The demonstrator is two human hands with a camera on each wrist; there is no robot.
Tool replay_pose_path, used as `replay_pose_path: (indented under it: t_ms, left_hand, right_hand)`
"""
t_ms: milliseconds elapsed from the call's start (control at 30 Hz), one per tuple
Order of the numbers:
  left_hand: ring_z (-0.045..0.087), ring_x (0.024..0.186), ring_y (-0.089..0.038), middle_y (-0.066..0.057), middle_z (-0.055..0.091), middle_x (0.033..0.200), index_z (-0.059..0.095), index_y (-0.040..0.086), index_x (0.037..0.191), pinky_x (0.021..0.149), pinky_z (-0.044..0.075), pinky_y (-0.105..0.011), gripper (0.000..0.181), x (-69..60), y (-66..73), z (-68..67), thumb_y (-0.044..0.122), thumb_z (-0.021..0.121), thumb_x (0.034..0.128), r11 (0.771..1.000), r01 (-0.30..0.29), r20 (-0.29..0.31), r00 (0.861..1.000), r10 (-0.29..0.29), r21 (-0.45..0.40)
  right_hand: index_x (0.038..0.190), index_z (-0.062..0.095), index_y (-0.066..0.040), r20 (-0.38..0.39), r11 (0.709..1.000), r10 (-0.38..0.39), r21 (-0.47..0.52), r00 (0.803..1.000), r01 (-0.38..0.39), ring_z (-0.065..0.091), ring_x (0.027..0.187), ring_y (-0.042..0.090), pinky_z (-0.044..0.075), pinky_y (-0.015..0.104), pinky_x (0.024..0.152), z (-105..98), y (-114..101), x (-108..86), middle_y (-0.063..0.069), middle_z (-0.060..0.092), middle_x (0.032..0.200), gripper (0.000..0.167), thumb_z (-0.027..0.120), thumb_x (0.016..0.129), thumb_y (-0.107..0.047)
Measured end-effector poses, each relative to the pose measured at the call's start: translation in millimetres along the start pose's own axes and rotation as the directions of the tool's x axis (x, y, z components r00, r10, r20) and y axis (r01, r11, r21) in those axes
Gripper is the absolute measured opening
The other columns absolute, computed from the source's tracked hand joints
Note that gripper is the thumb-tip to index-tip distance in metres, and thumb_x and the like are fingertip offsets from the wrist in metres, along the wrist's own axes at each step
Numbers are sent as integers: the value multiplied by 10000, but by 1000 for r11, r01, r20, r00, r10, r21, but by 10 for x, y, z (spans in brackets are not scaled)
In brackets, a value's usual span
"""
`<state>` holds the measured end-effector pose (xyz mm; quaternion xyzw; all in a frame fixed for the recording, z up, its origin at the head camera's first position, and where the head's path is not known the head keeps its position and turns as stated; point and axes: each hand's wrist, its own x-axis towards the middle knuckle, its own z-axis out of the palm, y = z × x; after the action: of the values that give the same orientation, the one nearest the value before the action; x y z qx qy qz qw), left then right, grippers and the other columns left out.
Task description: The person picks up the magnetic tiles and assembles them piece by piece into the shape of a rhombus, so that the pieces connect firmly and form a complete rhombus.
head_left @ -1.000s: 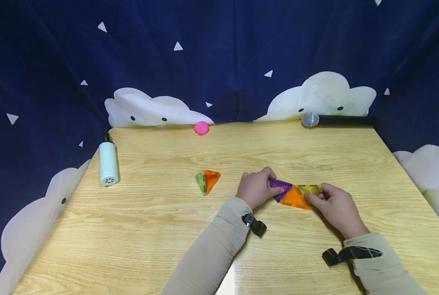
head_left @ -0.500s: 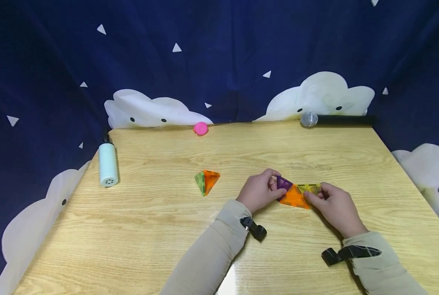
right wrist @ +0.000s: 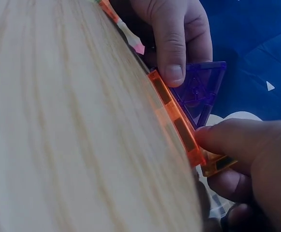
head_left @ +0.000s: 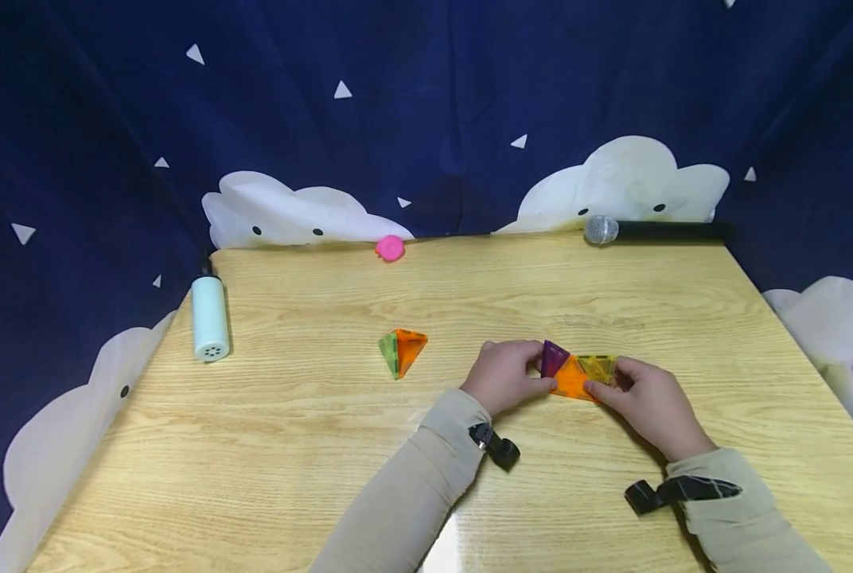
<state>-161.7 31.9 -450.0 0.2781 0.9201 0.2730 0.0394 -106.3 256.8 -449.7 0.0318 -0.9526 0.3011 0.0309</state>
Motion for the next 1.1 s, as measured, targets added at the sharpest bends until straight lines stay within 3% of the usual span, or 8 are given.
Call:
replay_pose_path:
  t_ms: [233,400,833,1100]
  left_hand:
    - [527,747,77,239,610,836,711,272,1079,757,320,-256,253,-1,35,14,410,767,875,999,-6,0,1000,6,48]
    - [557,821,73,227,649,915,725,275,1151,748,320,-245,308,-10,52,-2,417,756,880,996,-22,4,1000,22,86]
    - [582,897,67,232,662,975,719,293,1210,776,321,-253,359,-7,72,-4,446,751,887,994,-37,28,999,34,102]
    - [573,892,73,237,651,979,717,313,1217,775,318,-256,383,-10,67,-3,475,758,872,995,-47,40,998,43,90]
  right_hand:
    - [843,645,-66,31,1000,-4,-14,1000,4,424,625,172,297,287,548,-1,-24,8,4,478,673,333,753,903,-376]
    - [751,590,-110,16,999,-40,-22,999,40,411,619,168,287,281,543,5,-24,13,1,452,676,322,747,913,-340]
    - [672,469,-167,-28,981,-188,-64,982,186,349,574,121,262,257,529,36,-23,-9,-21,404,691,378,769,896,-217]
    - [781,591,-156,-12,976,-210,-63,978,208,372,604,120,271,271,558,30,-27,-9,-33,441,732,219,776,886,-209]
